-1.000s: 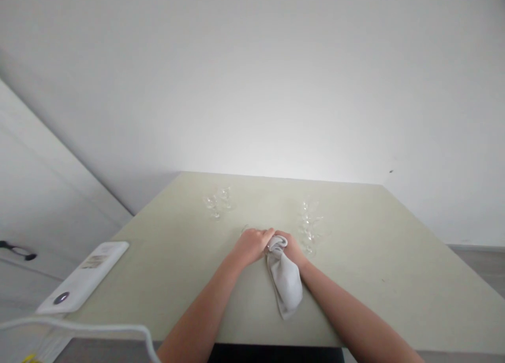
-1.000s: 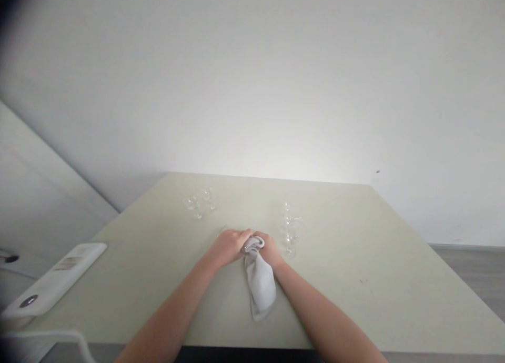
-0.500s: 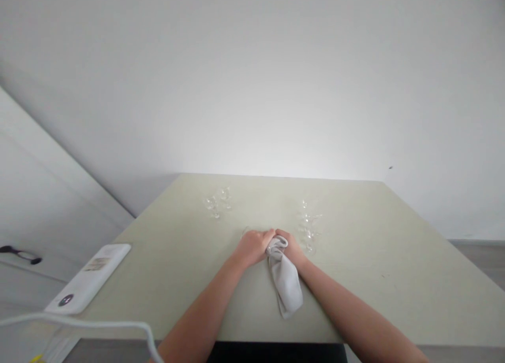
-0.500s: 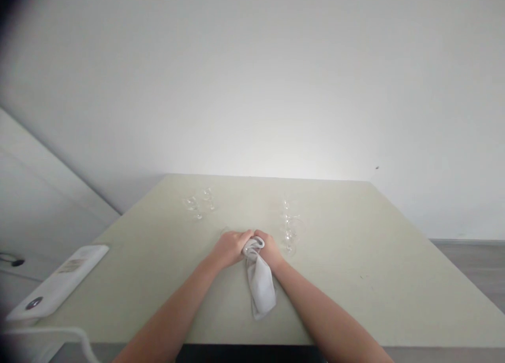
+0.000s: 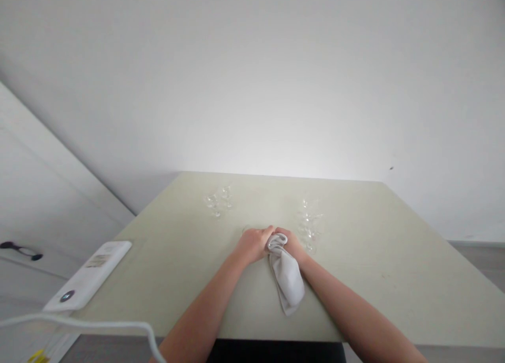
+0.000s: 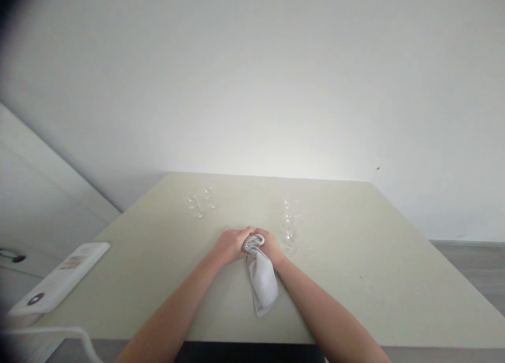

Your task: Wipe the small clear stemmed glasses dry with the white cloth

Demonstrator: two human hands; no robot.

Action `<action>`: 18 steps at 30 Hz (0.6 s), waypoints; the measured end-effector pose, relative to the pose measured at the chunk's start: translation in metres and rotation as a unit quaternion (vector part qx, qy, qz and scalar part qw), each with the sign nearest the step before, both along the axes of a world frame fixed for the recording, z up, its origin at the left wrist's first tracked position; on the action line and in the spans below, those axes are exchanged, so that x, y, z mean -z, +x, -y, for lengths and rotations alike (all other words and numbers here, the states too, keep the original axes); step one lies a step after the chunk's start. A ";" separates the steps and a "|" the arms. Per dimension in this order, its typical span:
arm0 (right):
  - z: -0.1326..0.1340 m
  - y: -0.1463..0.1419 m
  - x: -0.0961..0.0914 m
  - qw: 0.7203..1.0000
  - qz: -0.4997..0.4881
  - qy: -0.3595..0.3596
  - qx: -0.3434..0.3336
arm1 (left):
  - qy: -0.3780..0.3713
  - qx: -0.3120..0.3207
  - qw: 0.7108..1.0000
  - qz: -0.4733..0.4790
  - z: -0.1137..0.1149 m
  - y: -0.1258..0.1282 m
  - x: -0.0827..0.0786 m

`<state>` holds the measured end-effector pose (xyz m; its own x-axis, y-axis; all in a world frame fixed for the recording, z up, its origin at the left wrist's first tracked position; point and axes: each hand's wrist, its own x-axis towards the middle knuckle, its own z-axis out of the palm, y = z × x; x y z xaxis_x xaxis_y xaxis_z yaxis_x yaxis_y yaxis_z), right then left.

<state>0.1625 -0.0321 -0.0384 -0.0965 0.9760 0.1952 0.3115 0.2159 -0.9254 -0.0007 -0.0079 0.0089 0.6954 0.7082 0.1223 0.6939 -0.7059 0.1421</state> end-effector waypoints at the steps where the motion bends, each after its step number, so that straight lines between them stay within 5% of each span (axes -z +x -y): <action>1: 0.000 0.000 0.000 1.000 0.001 0.000 0.001 | 0.001 0.000 1.000 0.003 0.000 0.000 0.000; 13: 0.000 0.001 0.003 0.999 -0.005 0.033 0.005 | -0.008 -0.029 0.999 0.029 -0.001 0.000 0.000; 18: 0.001 0.001 0.003 0.990 -0.135 0.034 0.012 | -0.052 -0.078 0.987 0.134 -0.006 -0.001 0.005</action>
<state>0.1638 -0.0329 -0.0413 -0.0090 0.9613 0.2755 0.0610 0.2755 -0.9594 -0.0012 -0.0016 0.0038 0.5294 0.8226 0.2076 0.7207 -0.5652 0.4015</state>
